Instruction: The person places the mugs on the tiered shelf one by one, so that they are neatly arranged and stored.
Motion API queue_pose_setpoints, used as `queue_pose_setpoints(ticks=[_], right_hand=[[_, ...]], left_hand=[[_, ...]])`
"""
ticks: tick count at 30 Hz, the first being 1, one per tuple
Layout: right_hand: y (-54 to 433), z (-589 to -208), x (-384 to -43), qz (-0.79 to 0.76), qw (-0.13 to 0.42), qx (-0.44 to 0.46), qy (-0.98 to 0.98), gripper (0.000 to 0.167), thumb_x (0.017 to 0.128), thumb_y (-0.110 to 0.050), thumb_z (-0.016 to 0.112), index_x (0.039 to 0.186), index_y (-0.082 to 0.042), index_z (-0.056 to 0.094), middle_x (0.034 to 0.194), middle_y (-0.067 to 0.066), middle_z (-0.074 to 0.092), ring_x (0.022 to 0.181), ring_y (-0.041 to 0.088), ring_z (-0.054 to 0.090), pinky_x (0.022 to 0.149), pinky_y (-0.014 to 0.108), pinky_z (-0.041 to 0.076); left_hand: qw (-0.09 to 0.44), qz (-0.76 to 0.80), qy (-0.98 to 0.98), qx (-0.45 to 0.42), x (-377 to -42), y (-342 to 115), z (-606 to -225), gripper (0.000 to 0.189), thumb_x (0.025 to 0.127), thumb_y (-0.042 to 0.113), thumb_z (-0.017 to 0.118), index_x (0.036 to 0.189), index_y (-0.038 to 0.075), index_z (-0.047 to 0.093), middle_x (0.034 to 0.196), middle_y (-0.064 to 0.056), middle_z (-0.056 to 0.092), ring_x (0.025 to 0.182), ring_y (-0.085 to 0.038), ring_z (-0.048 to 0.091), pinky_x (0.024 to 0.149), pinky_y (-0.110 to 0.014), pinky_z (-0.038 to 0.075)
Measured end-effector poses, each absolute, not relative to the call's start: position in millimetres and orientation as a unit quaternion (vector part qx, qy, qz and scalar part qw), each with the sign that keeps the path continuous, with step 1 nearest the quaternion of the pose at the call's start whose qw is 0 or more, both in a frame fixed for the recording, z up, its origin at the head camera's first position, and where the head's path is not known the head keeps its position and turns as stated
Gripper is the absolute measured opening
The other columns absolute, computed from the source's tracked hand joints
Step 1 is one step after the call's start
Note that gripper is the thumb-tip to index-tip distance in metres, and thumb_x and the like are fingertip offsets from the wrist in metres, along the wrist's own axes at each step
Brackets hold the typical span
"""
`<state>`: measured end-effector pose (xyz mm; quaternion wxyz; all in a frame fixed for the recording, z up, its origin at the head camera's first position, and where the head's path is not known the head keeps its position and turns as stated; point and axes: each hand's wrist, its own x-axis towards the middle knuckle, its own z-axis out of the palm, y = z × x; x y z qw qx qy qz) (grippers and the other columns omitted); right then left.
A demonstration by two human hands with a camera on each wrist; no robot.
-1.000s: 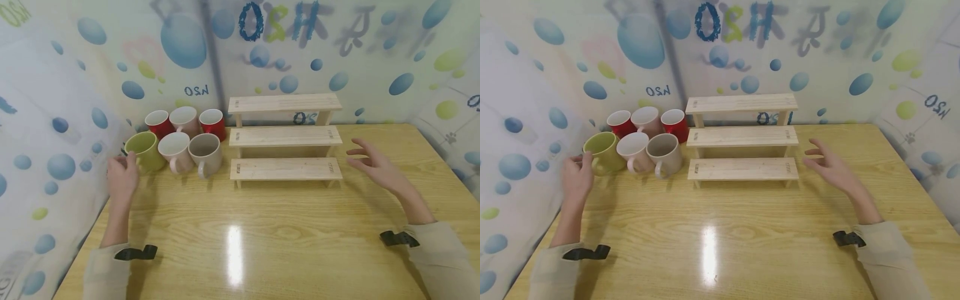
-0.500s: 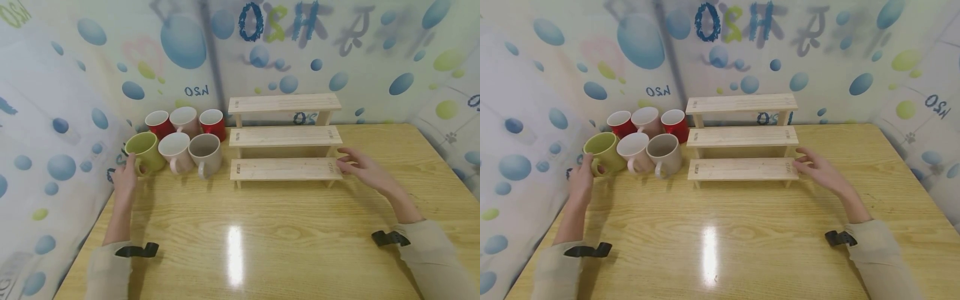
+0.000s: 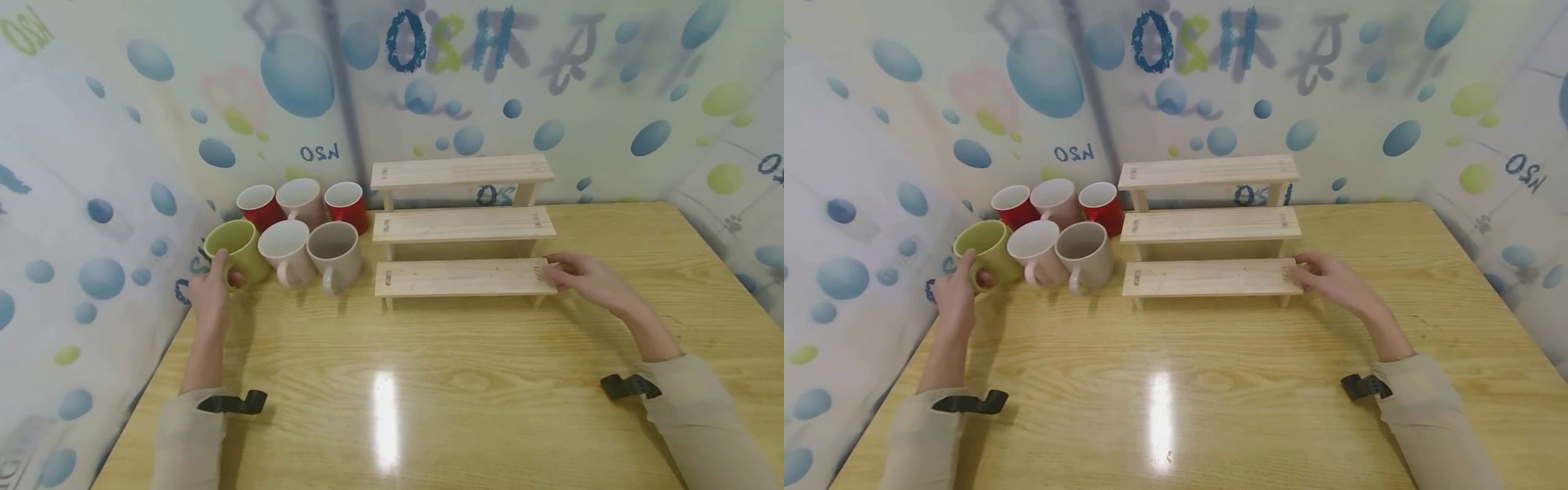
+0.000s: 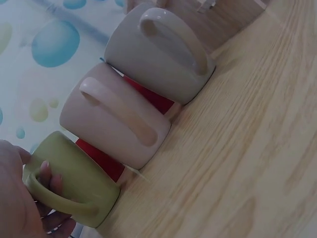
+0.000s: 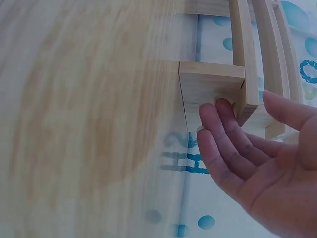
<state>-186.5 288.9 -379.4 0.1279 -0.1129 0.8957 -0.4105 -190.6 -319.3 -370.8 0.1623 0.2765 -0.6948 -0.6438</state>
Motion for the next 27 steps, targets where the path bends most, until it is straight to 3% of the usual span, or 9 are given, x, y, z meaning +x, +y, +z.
queue_pose_setpoints(ticks=[5, 9, 13, 17, 27], right_hand=[[290.8, -382.9, -187.5, -0.429, 0.157, -0.103, 0.884, 0.071, 0.105, -0.035, 0.052, 0.148, 0.016, 0.029, 0.133, 0.034, 0.055, 0.098, 0.028, 0.068, 0.098, 0.056, 0.046], [292.6, -384.5, -187.6, -0.457, 0.170, -0.096, 0.868, 0.070, 0.106, -0.033, 0.052, 0.147, 0.019, 0.029, 0.132, 0.035, 0.055, 0.089, 0.023, 0.071, 0.092, 0.044, 0.053], [292.3, -384.0, -187.1, -0.466, 0.171, -0.097, 0.863, 0.071, 0.105, -0.032, 0.053, 0.147, 0.019, 0.027, 0.129, 0.033, 0.058, 0.087, 0.021, 0.070, 0.085, 0.034, 0.055], [291.4, -382.7, -186.8, -0.467, 0.170, -0.098, 0.862, 0.070, 0.106, -0.032, 0.053, 0.147, 0.019, 0.027, 0.129, 0.032, 0.058, 0.087, 0.021, 0.069, 0.084, 0.032, 0.055], [291.5, -383.2, -187.2, -0.470, 0.172, -0.093, 0.861, 0.071, 0.105, -0.032, 0.053, 0.148, 0.018, 0.026, 0.120, 0.023, 0.064, 0.083, 0.018, 0.066, 0.079, 0.031, 0.055]], left_hand=[[0.158, -0.685, -0.651, 0.287, -194.1, -319.4, -371.5, 0.046, 0.098, 0.041, 0.062, 0.062, 0.011, 0.062, 0.054, 0.004, 0.058, 0.057, -0.011, 0.055, 0.071, -0.020, 0.042], [0.166, -0.693, -0.640, 0.288, -197.2, -317.1, -374.4, 0.046, 0.099, 0.035, 0.059, 0.059, 0.010, 0.058, 0.052, 0.003, 0.054, 0.054, -0.012, 0.054, 0.072, -0.022, 0.044], [0.196, -0.690, -0.638, 0.281, -200.6, -315.5, -377.7, 0.048, 0.098, 0.030, 0.057, 0.055, 0.009, 0.054, 0.050, 0.002, 0.049, 0.052, -0.012, 0.049, 0.061, -0.023, 0.045], [0.215, -0.701, -0.621, 0.277, -202.8, -315.3, -380.2, 0.047, 0.098, 0.028, 0.057, 0.056, 0.010, 0.050, 0.051, 0.003, 0.046, 0.054, -0.012, 0.046, 0.055, -0.022, 0.044], [0.267, -0.715, -0.567, 0.309, -204.7, -312.2, -382.6, 0.046, 0.094, 0.027, 0.064, 0.054, 0.014, 0.048, 0.053, 0.006, 0.047, 0.056, -0.010, 0.046, 0.059, -0.022, 0.044]])
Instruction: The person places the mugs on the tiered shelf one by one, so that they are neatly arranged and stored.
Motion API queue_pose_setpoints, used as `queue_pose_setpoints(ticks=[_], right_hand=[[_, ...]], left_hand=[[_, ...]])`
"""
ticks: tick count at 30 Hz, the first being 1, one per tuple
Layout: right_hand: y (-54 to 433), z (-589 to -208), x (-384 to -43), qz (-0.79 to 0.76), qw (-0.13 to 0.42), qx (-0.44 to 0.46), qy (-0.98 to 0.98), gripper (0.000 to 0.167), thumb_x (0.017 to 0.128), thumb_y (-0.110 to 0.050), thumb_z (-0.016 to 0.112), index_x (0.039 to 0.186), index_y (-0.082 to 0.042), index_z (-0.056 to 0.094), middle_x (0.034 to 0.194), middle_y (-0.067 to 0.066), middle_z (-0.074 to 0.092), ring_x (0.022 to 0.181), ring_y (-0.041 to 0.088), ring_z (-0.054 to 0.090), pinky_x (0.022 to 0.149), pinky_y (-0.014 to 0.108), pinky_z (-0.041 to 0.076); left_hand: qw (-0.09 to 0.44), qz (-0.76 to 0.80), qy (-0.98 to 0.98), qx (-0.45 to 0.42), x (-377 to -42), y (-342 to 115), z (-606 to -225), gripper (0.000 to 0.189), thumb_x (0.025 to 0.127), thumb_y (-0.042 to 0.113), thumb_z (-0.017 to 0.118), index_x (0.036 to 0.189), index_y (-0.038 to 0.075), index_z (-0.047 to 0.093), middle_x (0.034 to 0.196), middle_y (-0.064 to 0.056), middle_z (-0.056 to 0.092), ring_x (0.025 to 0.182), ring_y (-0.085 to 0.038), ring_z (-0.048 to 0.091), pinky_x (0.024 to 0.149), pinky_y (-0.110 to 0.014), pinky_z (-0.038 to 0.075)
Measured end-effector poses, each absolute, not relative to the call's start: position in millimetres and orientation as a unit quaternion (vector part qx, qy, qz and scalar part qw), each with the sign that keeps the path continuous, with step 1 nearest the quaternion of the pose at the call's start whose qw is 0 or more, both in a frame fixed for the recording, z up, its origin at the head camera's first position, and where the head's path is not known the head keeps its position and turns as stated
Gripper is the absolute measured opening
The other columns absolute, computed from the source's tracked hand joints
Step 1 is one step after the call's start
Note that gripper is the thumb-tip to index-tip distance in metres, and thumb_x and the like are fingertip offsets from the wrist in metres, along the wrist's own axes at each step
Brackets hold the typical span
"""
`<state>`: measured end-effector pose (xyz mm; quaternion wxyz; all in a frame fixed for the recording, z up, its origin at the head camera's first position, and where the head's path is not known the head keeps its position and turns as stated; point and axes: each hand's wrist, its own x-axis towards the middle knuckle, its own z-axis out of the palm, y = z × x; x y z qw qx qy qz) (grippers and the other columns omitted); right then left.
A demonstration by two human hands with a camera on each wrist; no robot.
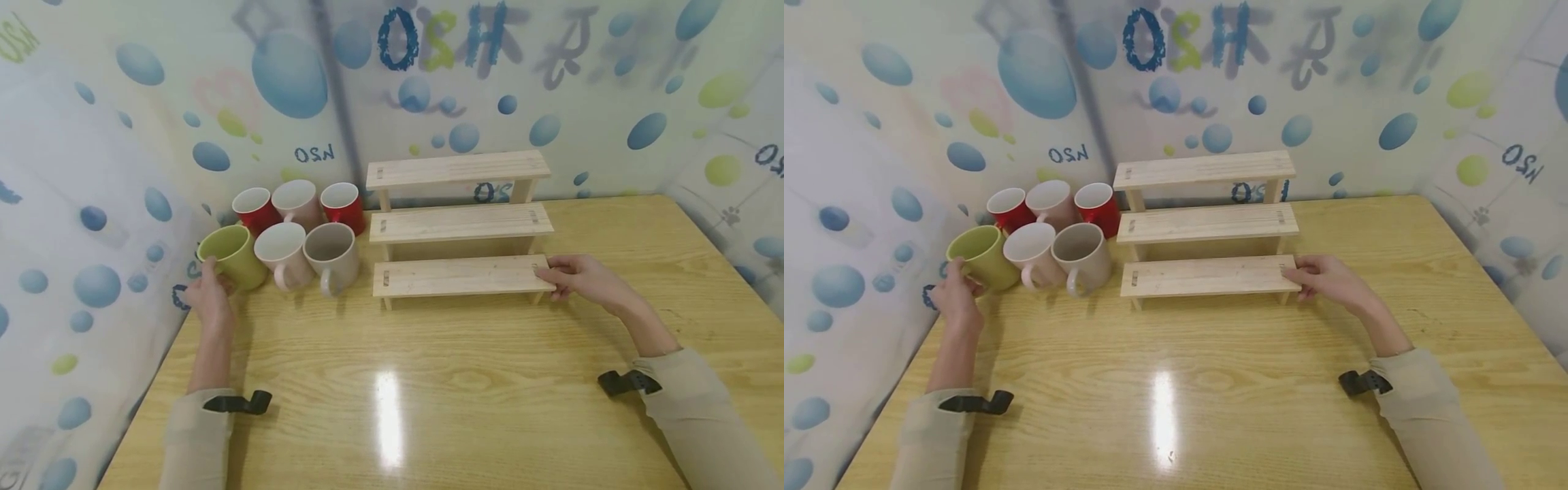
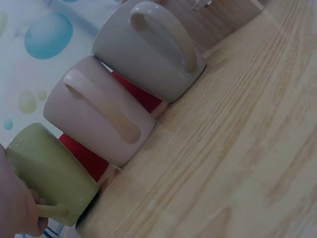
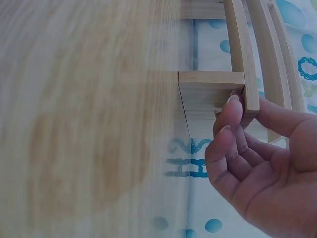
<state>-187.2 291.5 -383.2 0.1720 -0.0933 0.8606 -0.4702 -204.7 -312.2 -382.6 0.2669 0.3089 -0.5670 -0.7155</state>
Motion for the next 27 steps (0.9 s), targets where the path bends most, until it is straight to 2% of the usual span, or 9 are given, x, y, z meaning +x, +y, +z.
queue_pose_setpoints(ticks=[10, 15, 19, 27], right_hand=[[291.4, -383.8, -188.1, -0.475, 0.173, -0.088, 0.859, 0.071, 0.105, -0.033, 0.054, 0.148, 0.018, 0.028, 0.109, 0.016, 0.068, 0.082, 0.018, 0.066, 0.078, 0.034, 0.055], [291.6, -384.1, -187.7, -0.473, 0.174, -0.089, 0.859, 0.072, 0.105, -0.033, 0.053, 0.149, 0.017, 0.026, 0.112, 0.017, 0.066, 0.083, 0.018, 0.066, 0.079, 0.033, 0.055], [291.4, -383.4, -187.5, -0.470, 0.171, -0.092, 0.861, 0.069, 0.106, -0.032, 0.053, 0.148, 0.017, 0.028, 0.111, 0.017, 0.066, 0.082, 0.018, 0.066, 0.078, 0.031, 0.055], [292.0, -383.2, -187.7, -0.474, 0.177, -0.094, 0.857, 0.068, 0.106, -0.032, 0.052, 0.149, 0.016, 0.028, 0.107, 0.015, 0.065, 0.081, 0.017, 0.065, 0.078, 0.030, 0.054]], left_hand=[[0.335, -0.701, -0.555, 0.298, -205.8, -311.4, -386.8, 0.054, 0.089, 0.029, 0.073, 0.048, 0.013, 0.043, 0.044, 0.008, 0.041, 0.045, -0.006, 0.040, 0.052, -0.020, 0.038], [0.384, -0.700, -0.535, 0.278, -206.1, -310.8, -384.9, 0.057, 0.086, 0.033, 0.081, 0.050, 0.010, 0.043, 0.047, 0.008, 0.039, 0.049, -0.006, 0.041, 0.059, -0.021, 0.039], [0.411, -0.702, -0.517, 0.268, -204.7, -310.3, -378.6, 0.055, 0.083, 0.034, 0.083, 0.054, 0.009, 0.044, 0.051, 0.008, 0.037, 0.054, -0.005, 0.039, 0.063, -0.021, 0.036], [0.439, -0.697, -0.509, 0.252, -197.4, -304.7, -354.0, 0.054, 0.084, 0.032, 0.083, 0.055, 0.006, 0.045, 0.052, 0.005, 0.038, 0.054, -0.007, 0.037, 0.061, -0.021, 0.034]])
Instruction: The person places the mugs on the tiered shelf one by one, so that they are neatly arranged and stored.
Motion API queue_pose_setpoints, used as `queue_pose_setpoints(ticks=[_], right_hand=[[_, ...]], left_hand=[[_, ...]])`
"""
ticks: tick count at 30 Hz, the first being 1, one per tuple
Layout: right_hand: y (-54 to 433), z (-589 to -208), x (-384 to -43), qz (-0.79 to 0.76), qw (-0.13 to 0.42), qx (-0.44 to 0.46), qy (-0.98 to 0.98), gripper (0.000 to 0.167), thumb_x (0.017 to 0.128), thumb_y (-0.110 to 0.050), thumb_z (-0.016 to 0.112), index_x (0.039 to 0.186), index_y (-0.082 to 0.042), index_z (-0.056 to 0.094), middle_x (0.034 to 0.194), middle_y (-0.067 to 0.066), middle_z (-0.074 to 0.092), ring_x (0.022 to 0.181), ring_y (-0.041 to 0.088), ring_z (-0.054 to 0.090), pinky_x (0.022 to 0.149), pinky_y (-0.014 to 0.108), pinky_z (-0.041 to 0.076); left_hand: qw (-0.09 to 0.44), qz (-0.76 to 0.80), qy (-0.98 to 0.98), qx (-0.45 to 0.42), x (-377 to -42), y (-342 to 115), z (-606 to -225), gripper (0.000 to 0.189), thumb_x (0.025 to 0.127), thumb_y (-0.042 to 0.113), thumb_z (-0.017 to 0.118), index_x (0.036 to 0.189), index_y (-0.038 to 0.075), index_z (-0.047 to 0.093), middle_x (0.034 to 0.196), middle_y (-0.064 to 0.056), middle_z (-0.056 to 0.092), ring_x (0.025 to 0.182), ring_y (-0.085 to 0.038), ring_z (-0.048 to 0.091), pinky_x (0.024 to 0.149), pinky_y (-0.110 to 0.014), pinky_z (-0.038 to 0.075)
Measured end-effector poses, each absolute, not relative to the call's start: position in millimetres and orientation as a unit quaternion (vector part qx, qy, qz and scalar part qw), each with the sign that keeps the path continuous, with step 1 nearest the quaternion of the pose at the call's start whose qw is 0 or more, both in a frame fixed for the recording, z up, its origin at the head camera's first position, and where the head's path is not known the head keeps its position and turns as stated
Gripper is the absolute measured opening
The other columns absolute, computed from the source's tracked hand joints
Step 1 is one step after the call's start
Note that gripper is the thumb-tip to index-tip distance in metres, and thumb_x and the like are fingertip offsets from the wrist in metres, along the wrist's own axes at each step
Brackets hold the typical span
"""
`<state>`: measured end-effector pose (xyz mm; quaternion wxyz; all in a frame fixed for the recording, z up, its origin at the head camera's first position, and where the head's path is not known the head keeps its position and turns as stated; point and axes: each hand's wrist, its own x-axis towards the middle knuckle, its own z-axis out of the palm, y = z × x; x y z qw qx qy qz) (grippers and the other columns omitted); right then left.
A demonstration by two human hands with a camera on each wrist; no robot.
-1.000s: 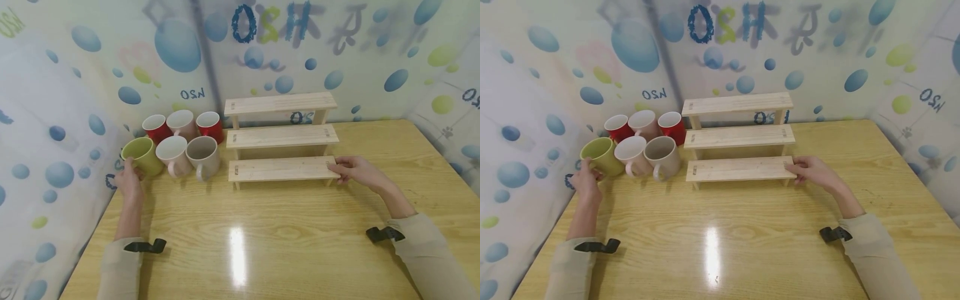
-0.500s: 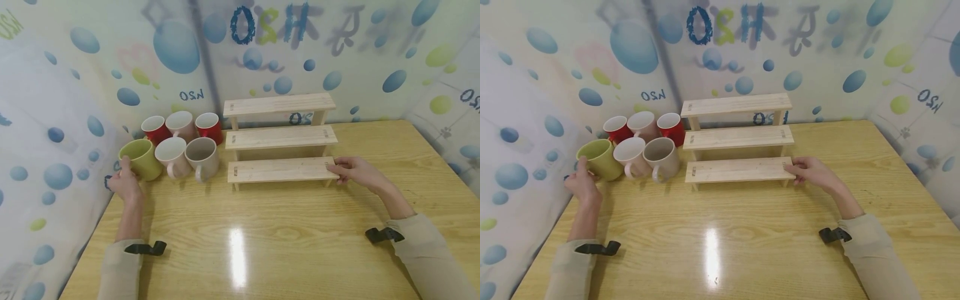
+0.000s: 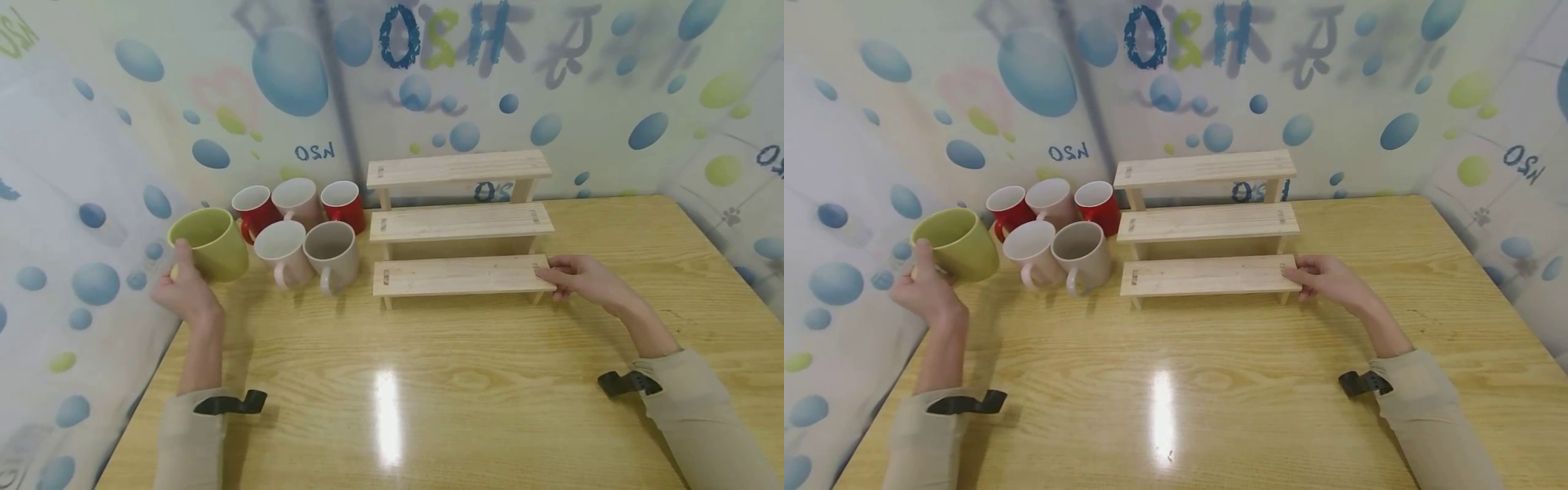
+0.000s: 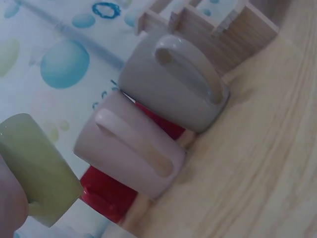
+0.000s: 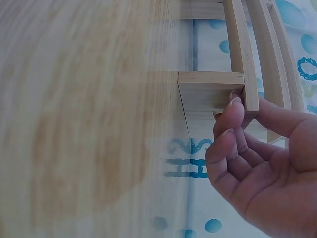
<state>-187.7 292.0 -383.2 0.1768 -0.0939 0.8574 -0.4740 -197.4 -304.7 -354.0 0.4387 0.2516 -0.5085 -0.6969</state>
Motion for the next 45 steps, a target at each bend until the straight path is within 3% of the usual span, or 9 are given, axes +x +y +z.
queue_pose_setpoints(ticks=[6, 14, 25, 34, 40, 45], right_hand=[[292.5, -383.1, -188.4, -0.475, 0.176, -0.094, 0.857, 0.069, 0.106, -0.031, 0.052, 0.149, 0.017, 0.026, 0.105, 0.014, 0.064, 0.080, 0.017, 0.065, 0.077, 0.031, 0.054], [291.6, -383.4, -188.0, -0.468, 0.176, -0.093, 0.861, 0.071, 0.106, -0.032, 0.052, 0.149, 0.017, 0.025, 0.112, 0.017, 0.065, 0.081, 0.017, 0.065, 0.079, 0.026, 0.053], [290.8, -382.6, -186.6, -0.471, 0.172, -0.092, 0.860, 0.071, 0.106, -0.032, 0.053, 0.148, 0.018, 0.025, 0.117, 0.021, 0.065, 0.082, 0.017, 0.065, 0.079, 0.029, 0.054], [290.9, -383.3, -185.3, -0.472, 0.172, -0.091, 0.860, 0.072, 0.105, -0.032, 0.053, 0.149, 0.018, 0.025, 0.116, 0.020, 0.065, 0.082, 0.017, 0.065, 0.079, 0.031, 0.054], [290.6, -382.4, -184.7, -0.472, 0.170, -0.093, 0.860, 0.072, 0.106, -0.032, 0.053, 0.149, 0.018, 0.025, 0.113, 0.019, 0.065, 0.082, 0.017, 0.065, 0.079, 0.030, 0.054], [291.2, -382.6, -185.0, -0.475, 0.171, -0.094, 0.858, 0.070, 0.106, -0.031, 0.053, 0.148, 0.018, 0.027, 0.109, 0.017, 0.066, 0.081, 0.018, 0.065, 0.080, 0.030, 0.054]], left_hand=[[0.455, -0.720, -0.489, 0.188, -187.2, -293.6, -332.3, 0.057, 0.084, 0.026, 0.083, 0.054, 0.002, 0.042, 0.050, 0.000, 0.038, 0.049, -0.011, 0.035, 0.051, -0.020, 0.032], [0.473, -0.724, -0.492, 0.101, -176.5, -275.4, -312.8, 0.061, 0.081, 0.019, 0.085, 0.050, 0.002, 0.035, 0.044, 0.000, 0.030, 0.041, -0.012, 0.032, 0.048, -0.022, 0.031], [0.457, -0.759, -0.460, 0.057, -163.5, -243.6, -287.8, 0.057, 0.081, 0.016, 0.084, 0.051, -0.002, 0.038, 0.043, -0.005, 0.032, 0.040, -0.018, 0.037, 0.044, -0.025, 0.043], [0.405, -0.805, -0.434, 0.020, -158.8, -212.5, -270.9, 0.046, 0.081, 0.013, 0.081, 0.052, -0.002, 0.049, 0.039, -0.007, 0.042, 0.037, -0.016, 0.042, 0.044, -0.029, 0.048], [0.369, -0.816, -0.445, -0.002, -158.9, -190.7, -266.2, 0.041, 0.085, 0.015, 0.079, 0.054, 0.002, 0.054, 0.041, -0.003, 0.042, 0.042, -0.014, 0.035, 0.045, -0.025, 0.043], [0.351, -0.816, -0.459, -0.029, -164.8, -173.8, -265.4, 0.048, 0.087, 0.016, 0.077, 0.051, 0.006, 0.047, 0.044, 0.000, 0.036, 0.046, -0.013, 0.027, 0.046, -0.022, 0.034]])
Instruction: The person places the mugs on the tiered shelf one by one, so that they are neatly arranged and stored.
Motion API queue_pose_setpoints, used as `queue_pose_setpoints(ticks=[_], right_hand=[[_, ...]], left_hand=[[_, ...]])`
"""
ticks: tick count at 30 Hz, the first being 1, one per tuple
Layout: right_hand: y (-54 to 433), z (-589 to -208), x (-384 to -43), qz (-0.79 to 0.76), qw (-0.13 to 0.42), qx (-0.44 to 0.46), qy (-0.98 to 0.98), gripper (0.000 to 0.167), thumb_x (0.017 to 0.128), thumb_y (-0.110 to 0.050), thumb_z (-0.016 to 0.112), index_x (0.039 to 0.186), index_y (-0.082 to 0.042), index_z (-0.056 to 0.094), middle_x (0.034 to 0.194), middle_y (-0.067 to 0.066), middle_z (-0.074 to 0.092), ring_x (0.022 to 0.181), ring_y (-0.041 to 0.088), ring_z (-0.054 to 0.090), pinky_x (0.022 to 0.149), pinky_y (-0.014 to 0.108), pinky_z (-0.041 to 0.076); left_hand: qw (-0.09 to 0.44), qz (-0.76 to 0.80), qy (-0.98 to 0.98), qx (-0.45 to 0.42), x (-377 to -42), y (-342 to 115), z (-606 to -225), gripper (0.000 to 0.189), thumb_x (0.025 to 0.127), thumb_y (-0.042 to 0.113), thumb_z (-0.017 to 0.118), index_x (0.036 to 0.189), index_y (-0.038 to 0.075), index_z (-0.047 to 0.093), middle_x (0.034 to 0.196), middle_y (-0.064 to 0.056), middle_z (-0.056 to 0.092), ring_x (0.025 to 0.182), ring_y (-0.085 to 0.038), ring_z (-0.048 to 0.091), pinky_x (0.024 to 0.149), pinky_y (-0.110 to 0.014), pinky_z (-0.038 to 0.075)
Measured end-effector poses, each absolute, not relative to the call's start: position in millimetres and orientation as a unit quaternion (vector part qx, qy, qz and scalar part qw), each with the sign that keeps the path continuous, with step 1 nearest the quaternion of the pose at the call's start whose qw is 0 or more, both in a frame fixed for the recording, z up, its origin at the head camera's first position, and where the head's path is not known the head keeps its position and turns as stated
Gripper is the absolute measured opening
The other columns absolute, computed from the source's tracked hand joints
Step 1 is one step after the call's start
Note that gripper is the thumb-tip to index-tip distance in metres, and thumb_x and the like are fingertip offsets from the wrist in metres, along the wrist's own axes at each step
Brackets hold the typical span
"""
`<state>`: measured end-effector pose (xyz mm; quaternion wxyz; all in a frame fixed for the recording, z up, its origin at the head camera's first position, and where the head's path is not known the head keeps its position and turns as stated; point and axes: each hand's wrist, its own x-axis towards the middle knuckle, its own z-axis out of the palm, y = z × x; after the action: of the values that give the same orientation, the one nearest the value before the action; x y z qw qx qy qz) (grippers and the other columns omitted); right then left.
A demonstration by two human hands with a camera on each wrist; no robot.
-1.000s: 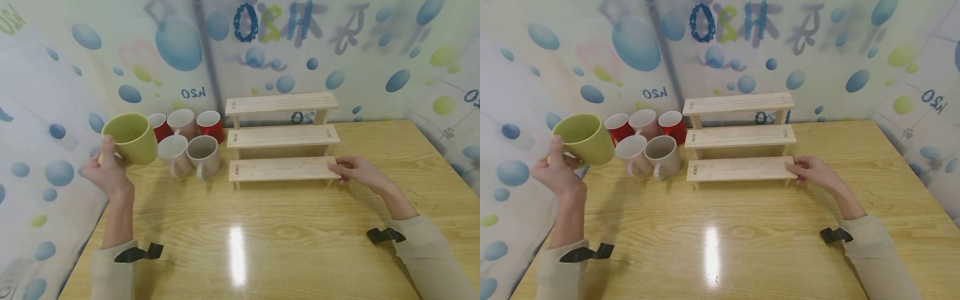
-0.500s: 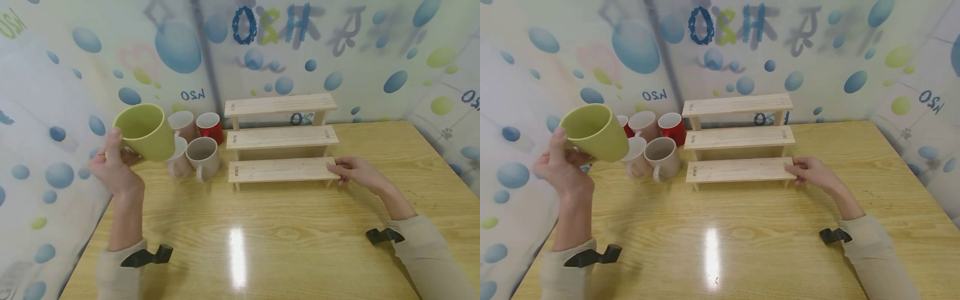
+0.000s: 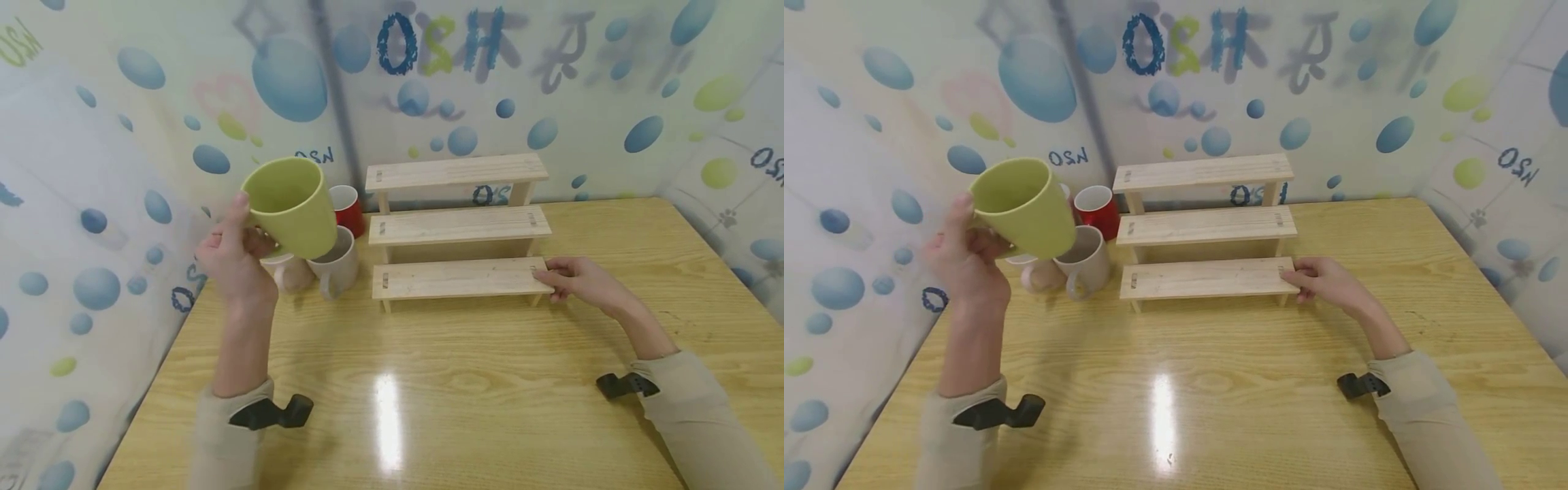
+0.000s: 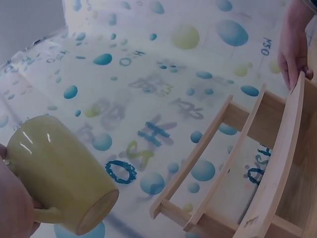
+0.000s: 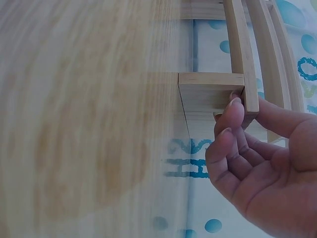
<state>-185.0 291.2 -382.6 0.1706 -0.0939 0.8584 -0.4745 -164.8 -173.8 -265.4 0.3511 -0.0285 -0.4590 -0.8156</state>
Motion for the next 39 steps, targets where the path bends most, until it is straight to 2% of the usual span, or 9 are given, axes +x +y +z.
queue_pose_setpoints(ticks=[5, 12, 17, 21, 24, 31, 39], right_hand=[[291.4, -383.6, -186.0, -0.475, 0.174, -0.091, 0.858, 0.067, 0.105, -0.032, 0.053, 0.146, 0.016, 0.032, 0.101, 0.014, 0.067, 0.080, 0.018, 0.064, 0.079, 0.032, 0.054], [292.7, -386.0, -187.5, -0.478, 0.171, -0.099, 0.856, 0.065, 0.106, -0.030, 0.052, 0.146, 0.016, 0.032, 0.108, 0.016, 0.066, 0.081, 0.018, 0.065, 0.079, 0.030, 0.054], [293.4, -388.2, -188.9, -0.488, 0.168, -0.110, 0.849, 0.049, 0.106, -0.027, 0.052, 0.134, 0.013, 0.045, 0.096, 0.014, 0.066, 0.078, 0.019, 0.064, 0.074, 0.035, 0.054], [294.1, -388.7, -189.0, -0.489, 0.168, -0.114, 0.849, 0.043, 0.106, -0.026, 0.052, 0.126, 0.012, 0.049, 0.092, 0.013, 0.065, 0.077, 0.020, 0.064, 0.072, 0.035, 0.054], [294.8, -388.8, -189.1, -0.489, 0.172, -0.115, 0.847, 0.045, 0.107, -0.026, 0.051, 0.130, 0.013, 0.048, 0.094, 0.014, 0.065, 0.077, 0.021, 0.064, 0.072, 0.035, 0.054], [295.3, -388.3, -189.3, -0.491, 0.178, -0.109, 0.846, 0.052, 0.107, -0.027, 0.051, 0.138, 0.014, 0.043, 0.102, 0.017, 0.065, 0.081, 0.021, 0.066, 0.076, 0.036, 0.055], [293.0, -386.5, -188.5, -0.492, 0.178, -0.115, 0.844, 0.050, 0.107, -0.027, 0.051, 0.134, 0.014, 0.045, 0.102, 0.016, 0.064, 0.081, 0.021, 0.066, 0.076, 0.036, 0.056]], left_hand=[[0.342, -0.811, -0.473, -0.024, -175.7, -154.7, -265.5, 0.052, 0.088, 0.015, 0.075, 0.049, 0.011, 0.042, 0.043, 0.004, 0.032, 0.045, -0.011, 0.027, 0.046, -0.023, 0.029], [0.301, -0.818, -0.490, -0.022, -189.2, -125.2, -265.2, 0.051, 0.089, 0.018, 0.073, 0.050, 0.014, 0.041, 0.047, 0.004, 0.030, 0.050, -0.013, 0.028, 0.051, -0.027, 0.026], [0.265, -0.821, -0.505, -0.016, -197.8, -104.7, -266.5, 0.051, 0.089, 0.023, 0.075, 0.051, 0.014, 0.043, 0.047, 0.003, 0.033, 0.051, -0.014, 0.033, 0.052, -0.027, 0.034], [0.227, -0.827, -0.515, -0.005, -206.1, -89.5, -265.7, 0.052, 0.088, 0.030, 0.078, 0.055, 0.015, 0.042, 0.050, 0.001, 0.033, 0.051, -0.016, 0.034, 0.046, -0.028, 0.030], [0.220, -0.824, -0.521, -0.016, -215.1, -79.3, -265.6, 0.054, 0.089, 0.031, 0.077, 0.054, 0.015, 0.040, 0.050, 0.001, 0.032, 0.049, -0.015, 0.031, 0.044, -0.027, 0.026], [0.224, -0.821, -0.525, -0.035, -235.0, -53.3, -263.1, 0.055, 0.089, 0.026, 0.076, 0.050, 0.016, 0.038, 0.048, 0.002, 0.031, 0.050, -0.017, 0.032, 0.059, -0.028, 0.033], [0.205, -0.821, -0.531, -0.036, -252.2, -29.5, -257.3, 0.055, 0.088, 0.023, 0.077, 0.049, 0.015, 0.039, 0.048, 0.003, 0.030, 0.049, -0.016, 0.034, 0.056, -0.028, 0.031]])
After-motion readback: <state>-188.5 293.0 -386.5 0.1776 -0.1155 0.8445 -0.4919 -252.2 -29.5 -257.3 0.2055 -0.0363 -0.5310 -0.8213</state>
